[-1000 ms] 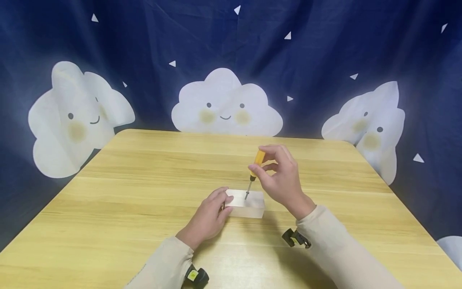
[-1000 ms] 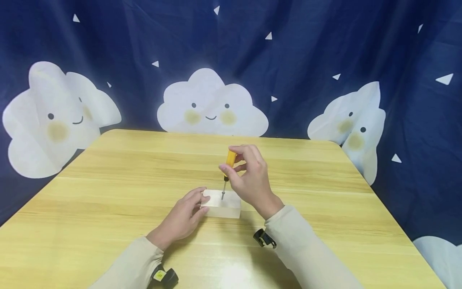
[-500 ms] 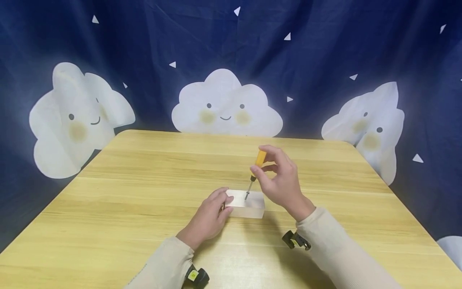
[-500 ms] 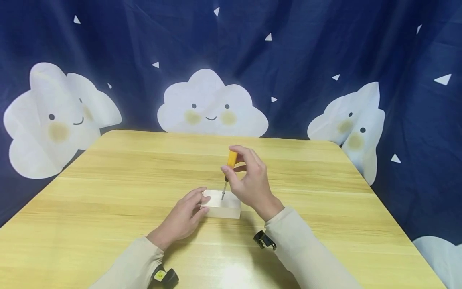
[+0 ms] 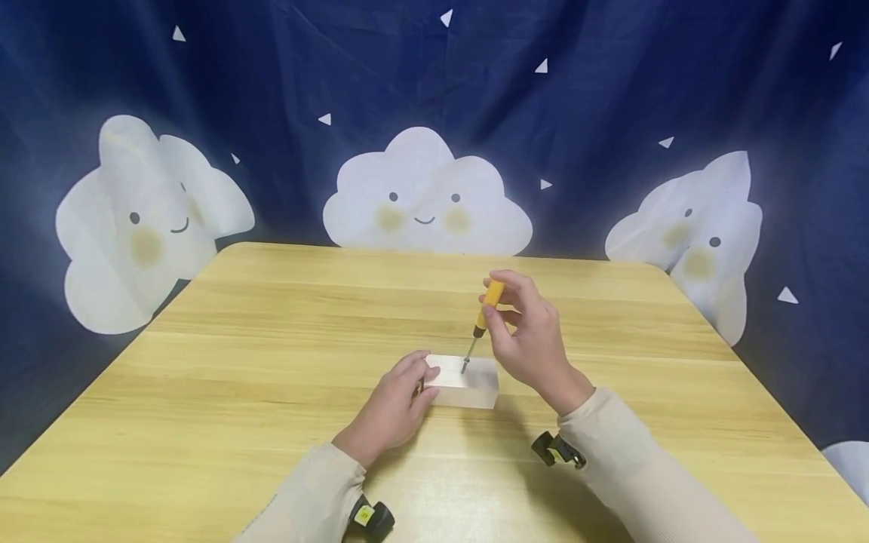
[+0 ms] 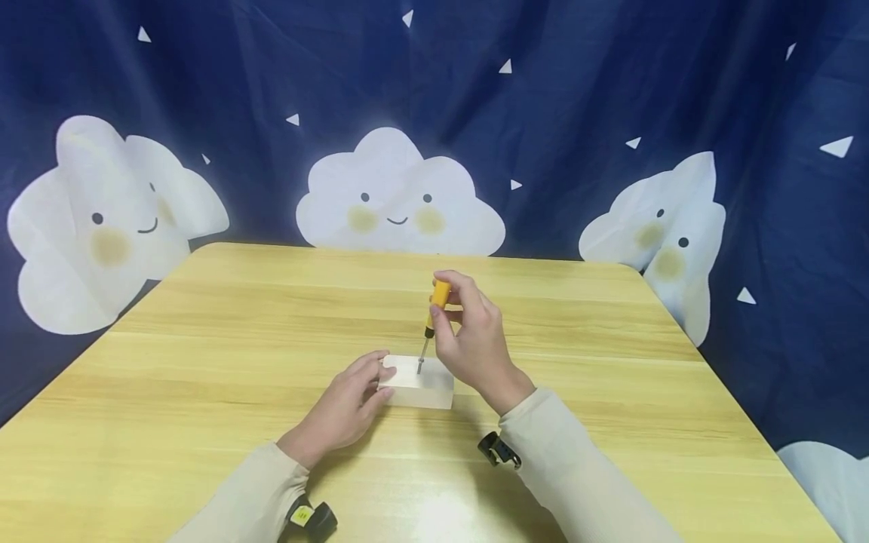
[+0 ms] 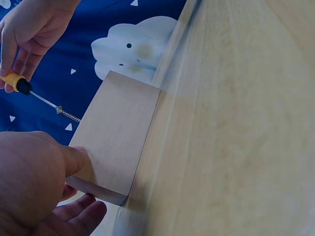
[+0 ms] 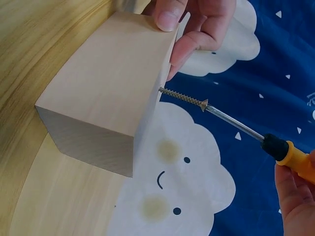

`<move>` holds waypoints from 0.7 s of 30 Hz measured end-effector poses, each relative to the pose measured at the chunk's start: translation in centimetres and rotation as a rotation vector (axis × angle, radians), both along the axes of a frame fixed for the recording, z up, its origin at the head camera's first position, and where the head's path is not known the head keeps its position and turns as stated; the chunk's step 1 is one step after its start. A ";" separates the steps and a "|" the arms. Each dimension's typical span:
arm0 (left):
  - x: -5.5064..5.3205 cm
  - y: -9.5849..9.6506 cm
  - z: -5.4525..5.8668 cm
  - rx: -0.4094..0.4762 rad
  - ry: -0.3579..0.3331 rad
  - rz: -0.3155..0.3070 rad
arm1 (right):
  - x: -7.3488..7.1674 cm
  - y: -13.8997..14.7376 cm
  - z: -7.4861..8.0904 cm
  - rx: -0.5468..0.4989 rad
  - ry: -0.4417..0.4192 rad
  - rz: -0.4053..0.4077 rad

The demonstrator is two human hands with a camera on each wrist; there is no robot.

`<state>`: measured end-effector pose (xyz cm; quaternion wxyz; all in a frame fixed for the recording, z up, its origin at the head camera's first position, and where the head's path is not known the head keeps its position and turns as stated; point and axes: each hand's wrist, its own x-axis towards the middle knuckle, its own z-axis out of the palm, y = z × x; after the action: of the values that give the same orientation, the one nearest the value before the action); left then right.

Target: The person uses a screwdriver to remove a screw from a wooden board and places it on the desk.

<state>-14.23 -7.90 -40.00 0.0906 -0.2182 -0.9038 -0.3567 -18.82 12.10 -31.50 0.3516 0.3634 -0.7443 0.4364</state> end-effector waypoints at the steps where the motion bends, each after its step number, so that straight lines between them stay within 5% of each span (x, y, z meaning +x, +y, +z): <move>1: 0.0 0.0 0.0 -0.001 -0.002 0.001 | 0.0 0.0 0.0 0.001 -0.001 0.003; 21: 0.0 0.0 0.2 -0.005 -0.013 0.003 | 0.0 0.2 0.3 -0.006 -0.001 0.005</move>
<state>-14.21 -7.89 -39.84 0.0847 -0.2147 -0.9057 -0.3556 -18.80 12.29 -31.16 0.3512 0.3638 -0.7423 0.4397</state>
